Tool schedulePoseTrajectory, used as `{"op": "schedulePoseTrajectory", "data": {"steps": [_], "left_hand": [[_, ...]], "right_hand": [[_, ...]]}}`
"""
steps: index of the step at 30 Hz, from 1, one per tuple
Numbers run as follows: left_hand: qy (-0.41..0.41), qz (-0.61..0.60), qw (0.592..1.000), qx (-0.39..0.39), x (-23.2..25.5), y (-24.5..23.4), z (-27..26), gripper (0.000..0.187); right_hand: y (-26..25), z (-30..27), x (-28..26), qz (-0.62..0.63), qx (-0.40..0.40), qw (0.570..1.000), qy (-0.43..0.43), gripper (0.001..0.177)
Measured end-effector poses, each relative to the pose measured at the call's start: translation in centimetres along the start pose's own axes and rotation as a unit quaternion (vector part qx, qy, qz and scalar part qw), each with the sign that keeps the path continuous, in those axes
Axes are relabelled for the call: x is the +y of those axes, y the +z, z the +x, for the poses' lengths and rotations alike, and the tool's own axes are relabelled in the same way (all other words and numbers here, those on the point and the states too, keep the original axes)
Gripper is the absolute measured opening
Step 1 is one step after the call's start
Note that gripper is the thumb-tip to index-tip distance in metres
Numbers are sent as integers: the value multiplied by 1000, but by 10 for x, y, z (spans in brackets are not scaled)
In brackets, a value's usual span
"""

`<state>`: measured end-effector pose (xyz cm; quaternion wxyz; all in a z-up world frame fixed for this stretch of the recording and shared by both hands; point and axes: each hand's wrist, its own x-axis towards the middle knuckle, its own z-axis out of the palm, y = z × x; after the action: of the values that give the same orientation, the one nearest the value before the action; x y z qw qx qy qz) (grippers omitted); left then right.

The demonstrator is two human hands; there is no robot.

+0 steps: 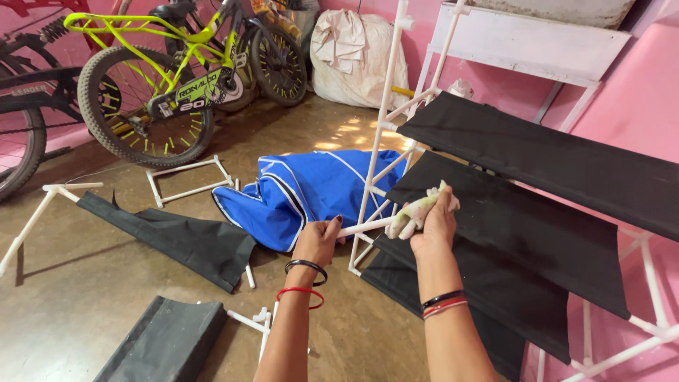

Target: The person assembles a white metal shelving unit by connecting rods and joints, then wipes the black fabric shelves with a cloth. The person handles multiple white rods and black fabric pieces during the process.

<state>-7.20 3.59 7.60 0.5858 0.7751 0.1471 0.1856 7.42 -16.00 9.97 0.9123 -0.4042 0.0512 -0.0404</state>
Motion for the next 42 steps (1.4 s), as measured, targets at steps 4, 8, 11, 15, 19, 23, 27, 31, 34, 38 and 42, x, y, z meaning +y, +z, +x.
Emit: {"op": "schedulePoseTrajectory", "data": {"steps": [4, 8, 11, 15, 19, 23, 27, 31, 34, 38, 42], "left_hand": [[-91, -40, 994, -43, 7, 1, -4, 56], [-115, -46, 989, -83, 5, 4, 0, 55], [-93, -8, 994, -49, -9, -3, 10, 56], [-126, -83, 987, 55, -43, -16, 21, 56], [-100, -107, 986, 77, -62, 26, 45, 58], [111, -48, 991, 58, -66, 96, 44, 42], [17, -34, 993, -113, -51, 76, 36, 50], [-145, -41, 965, -216, -24, 28, 12, 70], [-106, 49, 976, -182, -4, 17, 6, 69], [69, 14, 995, -75, -2, 28, 9, 53], [242, 7, 970, 34, -15, 79, 17, 26]], "right_hand": [[12, -18, -17, -25, -109, 971, -213, 46], [14, -22, -22, -13, -15, 968, -250, 32], [3, -13, -31, 41, 82, 980, -179, 37], [-17, -9, -48, 112, 133, 981, -91, 63], [-7, -21, -36, 15, -165, 982, 92, 75], [31, -43, 11, -115, -252, 960, 49, 42], [32, -40, 7, -152, -136, 973, -109, 46], [8, -14, -25, 7, -87, 992, -90, 45], [-6, 3, -26, 54, -34, 991, -122, 49], [-8, 10, -8, 76, 12, 985, -154, 48], [4, -5, 17, -47, -90, 994, 38, 40]]}}
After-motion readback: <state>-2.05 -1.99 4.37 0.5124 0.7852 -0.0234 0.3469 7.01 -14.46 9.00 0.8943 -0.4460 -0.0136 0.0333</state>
